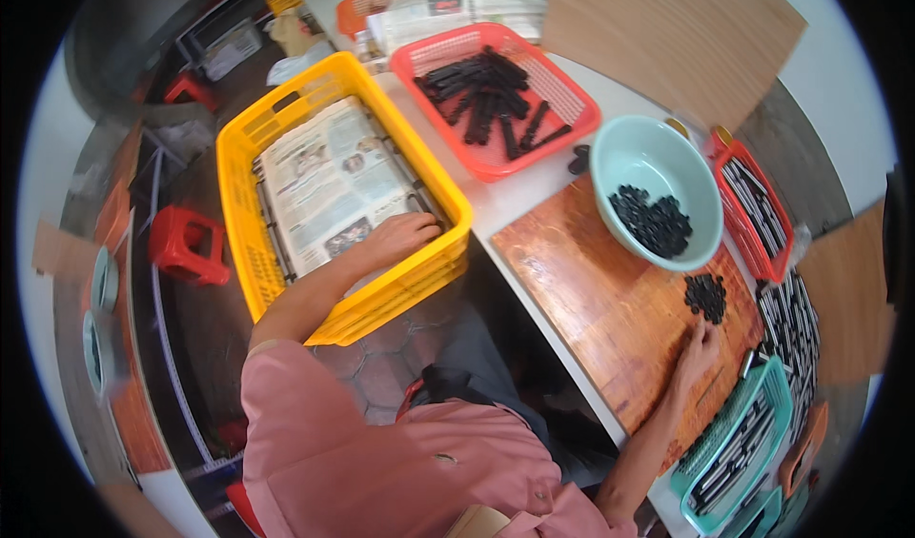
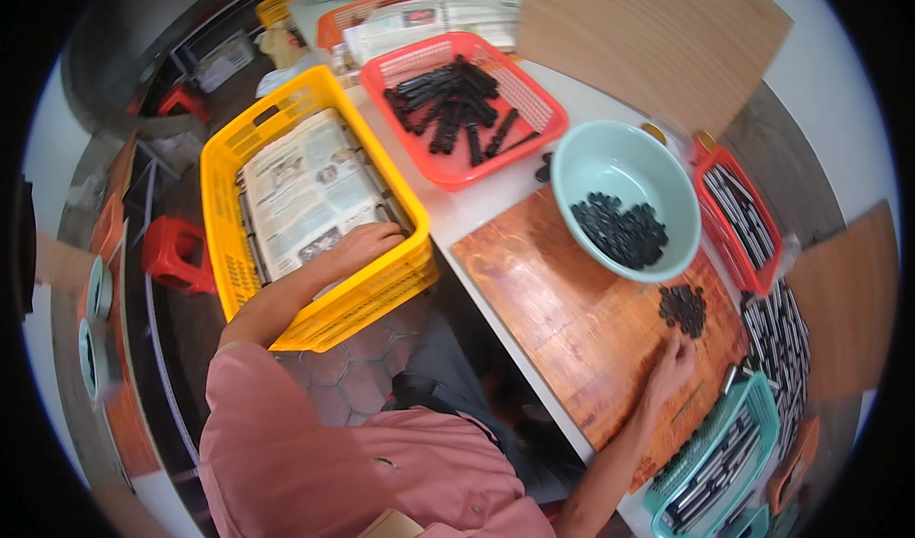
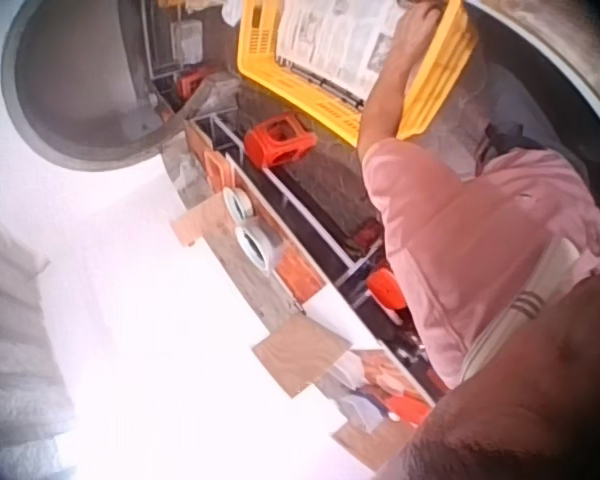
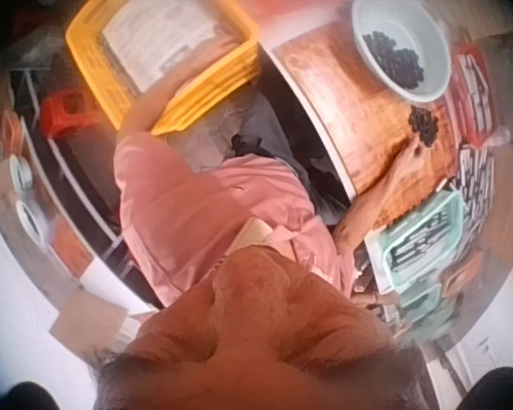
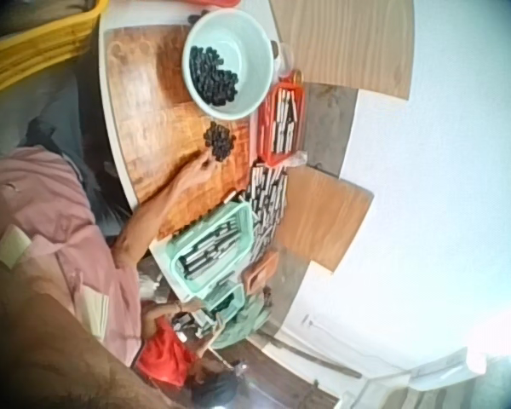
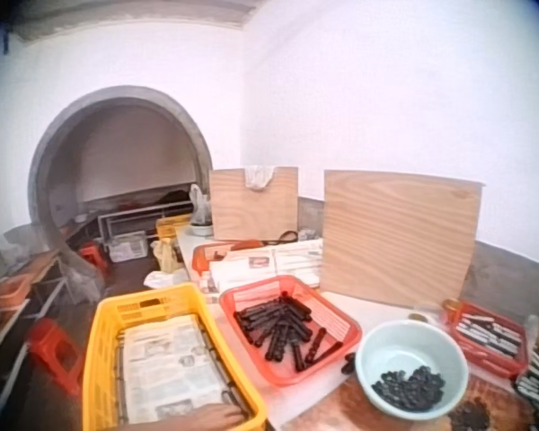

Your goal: The person repeatedly picks small black circular pieces from a bowl and inserts them into cylindrical metal tubes, then places the assembled units into a yellow basket. The person also moves the bowl and organizes parts on the table.

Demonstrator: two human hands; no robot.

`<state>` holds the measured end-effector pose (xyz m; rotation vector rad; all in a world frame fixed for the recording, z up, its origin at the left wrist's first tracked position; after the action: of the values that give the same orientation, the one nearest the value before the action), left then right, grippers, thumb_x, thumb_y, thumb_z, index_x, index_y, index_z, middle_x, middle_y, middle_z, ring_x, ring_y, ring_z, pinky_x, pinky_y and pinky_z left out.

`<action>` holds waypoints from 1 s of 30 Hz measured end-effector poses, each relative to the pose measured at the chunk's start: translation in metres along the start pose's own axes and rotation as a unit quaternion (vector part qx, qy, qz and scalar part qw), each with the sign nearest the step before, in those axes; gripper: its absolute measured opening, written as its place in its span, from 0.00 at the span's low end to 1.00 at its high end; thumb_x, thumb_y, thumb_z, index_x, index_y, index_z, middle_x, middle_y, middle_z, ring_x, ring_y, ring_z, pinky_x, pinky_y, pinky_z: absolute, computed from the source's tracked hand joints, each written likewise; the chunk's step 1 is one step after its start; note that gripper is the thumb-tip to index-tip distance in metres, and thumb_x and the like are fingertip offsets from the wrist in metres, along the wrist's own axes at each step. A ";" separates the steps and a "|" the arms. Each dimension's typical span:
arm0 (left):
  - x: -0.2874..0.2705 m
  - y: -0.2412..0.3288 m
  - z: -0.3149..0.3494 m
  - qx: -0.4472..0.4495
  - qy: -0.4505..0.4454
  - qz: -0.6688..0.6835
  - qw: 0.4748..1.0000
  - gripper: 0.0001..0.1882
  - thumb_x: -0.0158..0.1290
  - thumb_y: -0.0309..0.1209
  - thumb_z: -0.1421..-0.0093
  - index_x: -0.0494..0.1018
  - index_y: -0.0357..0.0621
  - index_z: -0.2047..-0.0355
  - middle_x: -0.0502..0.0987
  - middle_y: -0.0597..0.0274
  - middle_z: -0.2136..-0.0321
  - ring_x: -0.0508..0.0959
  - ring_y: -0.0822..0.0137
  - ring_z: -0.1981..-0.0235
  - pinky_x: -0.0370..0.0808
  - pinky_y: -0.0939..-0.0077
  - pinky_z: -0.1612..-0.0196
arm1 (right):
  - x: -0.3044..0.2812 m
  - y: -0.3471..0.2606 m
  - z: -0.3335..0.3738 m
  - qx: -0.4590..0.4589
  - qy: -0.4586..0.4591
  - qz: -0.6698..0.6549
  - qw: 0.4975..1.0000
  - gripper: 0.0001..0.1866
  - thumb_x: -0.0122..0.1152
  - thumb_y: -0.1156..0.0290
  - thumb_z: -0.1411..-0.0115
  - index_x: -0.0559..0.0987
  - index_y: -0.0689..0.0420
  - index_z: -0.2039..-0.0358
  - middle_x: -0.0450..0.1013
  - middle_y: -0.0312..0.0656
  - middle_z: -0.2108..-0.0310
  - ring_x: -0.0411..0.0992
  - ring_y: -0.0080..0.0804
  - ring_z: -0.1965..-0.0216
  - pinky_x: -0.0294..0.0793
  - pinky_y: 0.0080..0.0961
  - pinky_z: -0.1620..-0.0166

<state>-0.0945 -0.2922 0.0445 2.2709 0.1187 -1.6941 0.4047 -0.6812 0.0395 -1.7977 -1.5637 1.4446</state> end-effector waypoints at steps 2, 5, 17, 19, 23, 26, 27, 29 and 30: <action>0.004 -0.002 0.000 -0.003 -0.023 -0.009 1.000 0.15 0.51 0.30 0.40 0.73 0.42 0.52 0.75 0.52 0.54 0.77 0.51 0.52 0.76 0.62 0.50 | 0.001 -0.011 0.001 0.020 -0.004 0.026 0.999 0.19 0.61 0.60 0.32 0.78 0.63 0.72 0.69 0.35 0.77 0.64 0.23 0.73 0.65 0.26 0.68; -0.010 0.015 -0.007 0.009 0.006 -0.018 1.000 0.18 0.53 0.30 0.42 0.73 0.42 0.51 0.76 0.52 0.52 0.78 0.50 0.53 0.76 0.61 0.50 | -0.002 -0.017 -0.002 0.037 -0.017 0.032 0.999 0.17 0.61 0.61 0.33 0.78 0.63 0.71 0.69 0.35 0.77 0.65 0.23 0.72 0.66 0.25 0.66; -0.042 -0.093 0.046 -0.328 0.177 0.082 0.924 0.18 0.57 0.31 0.37 0.73 0.39 0.48 0.76 0.47 0.56 0.78 0.50 0.60 0.75 0.59 0.56 | 0.003 -0.007 0.003 0.055 -0.014 -0.017 0.998 0.13 0.59 0.67 0.33 0.77 0.63 0.70 0.70 0.35 0.75 0.65 0.24 0.71 0.66 0.26 0.66; -0.039 -0.113 0.063 -0.355 0.203 0.085 0.909 0.16 0.56 0.30 0.37 0.75 0.38 0.51 0.77 0.48 0.59 0.78 0.52 0.64 0.76 0.61 0.58 | 0.010 0.002 0.002 0.048 -0.014 -0.054 0.997 0.14 0.59 0.64 0.31 0.75 0.59 0.71 0.65 0.31 0.78 0.59 0.18 0.77 0.58 0.23 0.73; -0.027 -0.112 0.059 -0.357 0.186 0.116 0.908 0.14 0.55 0.30 0.38 0.77 0.37 0.54 0.78 0.49 0.61 0.79 0.53 0.64 0.76 0.62 0.57 | 0.011 0.012 0.000 0.039 0.002 -0.077 0.996 0.14 0.58 0.63 0.29 0.72 0.55 0.72 0.61 0.27 0.80 0.53 0.14 0.82 0.51 0.19 0.78; -0.013 -0.108 0.049 -0.372 0.153 0.138 0.905 0.17 0.56 0.31 0.38 0.77 0.36 0.51 0.78 0.47 0.59 0.79 0.54 0.62 0.76 0.62 0.54 | 0.012 0.011 0.000 0.044 -0.004 -0.096 0.994 0.14 0.59 0.63 0.30 0.73 0.55 0.72 0.61 0.27 0.80 0.54 0.14 0.81 0.51 0.19 0.79; -0.010 -0.109 0.048 -0.376 0.146 0.145 0.904 0.18 0.56 0.32 0.39 0.77 0.36 0.51 0.78 0.46 0.59 0.79 0.54 0.61 0.76 0.63 0.53 | 0.012 0.009 0.000 0.043 -0.006 -0.097 0.994 0.15 0.59 0.62 0.30 0.73 0.55 0.72 0.61 0.27 0.80 0.54 0.13 0.81 0.51 0.19 0.79; 0.003 -0.116 0.048 -0.384 0.126 0.151 0.902 0.20 0.56 0.34 0.38 0.77 0.35 0.50 0.78 0.46 0.58 0.80 0.53 0.60 0.76 0.63 0.52 | 0.009 0.012 -0.001 0.026 -0.007 -0.082 0.996 0.15 0.59 0.62 0.30 0.73 0.55 0.73 0.61 0.27 0.80 0.54 0.13 0.81 0.50 0.20 0.79; 0.009 -0.119 0.049 -0.386 0.120 0.152 0.902 0.20 0.56 0.34 0.38 0.77 0.34 0.49 0.78 0.46 0.58 0.80 0.55 0.60 0.76 0.64 0.53 | 0.008 0.014 -0.003 0.017 -0.008 -0.075 0.997 0.16 0.59 0.61 0.30 0.73 0.55 0.73 0.62 0.27 0.80 0.54 0.13 0.82 0.50 0.20 0.79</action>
<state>-0.1661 -0.1947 0.0010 1.7488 0.3903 -0.9517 0.4132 -0.6776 0.0258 -1.6174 -1.6342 1.4092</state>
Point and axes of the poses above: each hand's wrist, its own z-axis away from the middle knuckle, its own x-axis out of the palm, y = z × x, the point moved 8 cm from there along -z, towards the middle knuckle
